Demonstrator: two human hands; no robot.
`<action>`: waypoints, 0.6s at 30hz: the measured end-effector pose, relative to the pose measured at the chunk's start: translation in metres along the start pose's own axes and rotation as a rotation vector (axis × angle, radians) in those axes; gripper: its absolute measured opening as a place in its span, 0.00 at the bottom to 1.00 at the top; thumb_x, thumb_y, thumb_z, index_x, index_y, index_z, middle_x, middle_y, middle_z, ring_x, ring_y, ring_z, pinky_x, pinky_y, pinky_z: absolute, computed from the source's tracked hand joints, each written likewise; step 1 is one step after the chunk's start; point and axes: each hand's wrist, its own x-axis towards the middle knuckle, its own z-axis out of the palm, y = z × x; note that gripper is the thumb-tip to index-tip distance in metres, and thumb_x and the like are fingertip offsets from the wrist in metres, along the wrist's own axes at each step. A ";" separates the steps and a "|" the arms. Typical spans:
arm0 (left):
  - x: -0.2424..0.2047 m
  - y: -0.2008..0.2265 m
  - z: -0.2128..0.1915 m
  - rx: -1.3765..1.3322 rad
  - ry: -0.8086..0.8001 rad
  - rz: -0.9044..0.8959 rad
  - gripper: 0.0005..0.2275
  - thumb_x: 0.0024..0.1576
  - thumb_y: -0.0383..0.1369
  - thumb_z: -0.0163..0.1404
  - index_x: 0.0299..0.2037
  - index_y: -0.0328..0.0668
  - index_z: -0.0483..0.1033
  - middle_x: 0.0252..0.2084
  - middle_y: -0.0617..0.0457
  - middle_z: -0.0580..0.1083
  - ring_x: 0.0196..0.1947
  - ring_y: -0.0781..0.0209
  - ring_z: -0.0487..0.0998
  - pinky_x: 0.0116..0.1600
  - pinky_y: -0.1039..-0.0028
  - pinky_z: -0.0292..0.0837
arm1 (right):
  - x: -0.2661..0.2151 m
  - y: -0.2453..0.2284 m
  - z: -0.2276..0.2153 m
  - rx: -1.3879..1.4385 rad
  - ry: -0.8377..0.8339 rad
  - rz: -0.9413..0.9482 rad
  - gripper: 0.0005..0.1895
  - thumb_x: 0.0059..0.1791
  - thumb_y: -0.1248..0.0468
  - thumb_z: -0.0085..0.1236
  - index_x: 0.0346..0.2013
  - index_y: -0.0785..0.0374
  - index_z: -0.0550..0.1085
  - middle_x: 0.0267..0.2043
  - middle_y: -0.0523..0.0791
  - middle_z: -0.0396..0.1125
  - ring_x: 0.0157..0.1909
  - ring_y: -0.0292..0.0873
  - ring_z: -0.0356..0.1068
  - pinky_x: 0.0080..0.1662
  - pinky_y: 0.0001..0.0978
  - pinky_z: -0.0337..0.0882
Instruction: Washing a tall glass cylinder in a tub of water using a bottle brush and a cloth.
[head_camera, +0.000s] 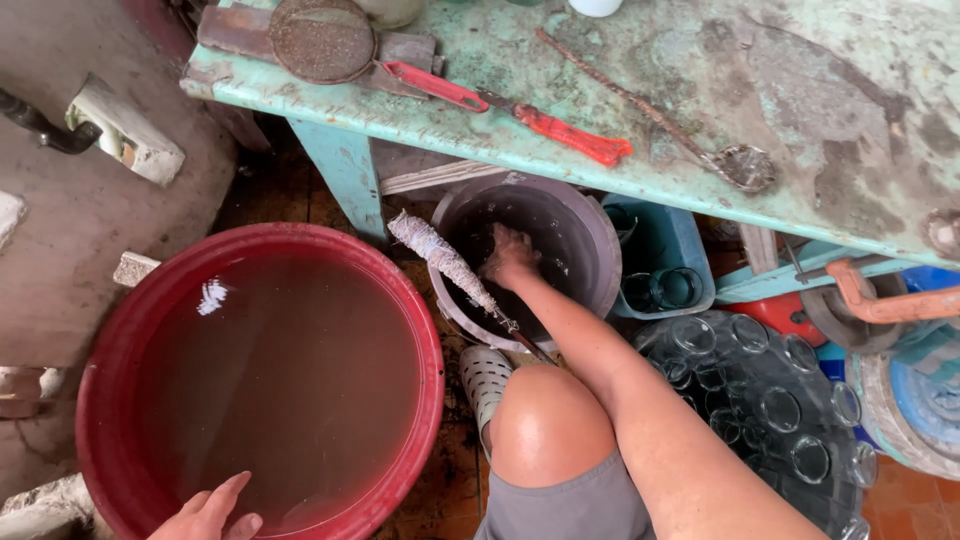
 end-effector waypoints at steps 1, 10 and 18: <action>-0.001 0.000 -0.001 -0.007 0.009 -0.011 0.32 0.54 0.59 0.44 0.72 0.81 0.53 0.65 0.70 0.71 0.67 0.75 0.75 0.67 0.77 0.77 | -0.007 0.000 -0.005 0.136 -0.001 0.066 0.52 0.46 0.50 0.68 0.78 0.45 0.47 0.79 0.40 0.47 0.71 0.57 0.48 0.64 0.45 0.61; 0.000 0.001 -0.013 0.054 -0.029 0.081 0.32 0.59 0.56 0.42 0.74 0.69 0.49 0.66 0.57 0.71 0.66 0.68 0.76 0.68 0.74 0.75 | -0.074 0.008 -0.044 0.508 0.180 -0.016 0.56 0.35 0.52 0.72 0.72 0.54 0.52 0.70 0.51 0.58 0.72 0.56 0.54 0.62 0.47 0.64; -0.062 0.044 -0.045 0.065 0.056 0.042 0.25 0.60 0.54 0.40 0.69 0.73 0.57 0.61 0.64 0.72 0.56 0.62 0.81 0.58 0.67 0.76 | -0.120 0.019 -0.057 0.590 0.275 -0.083 0.51 0.35 0.56 0.73 0.68 0.52 0.55 0.62 0.53 0.66 0.61 0.56 0.67 0.56 0.43 0.69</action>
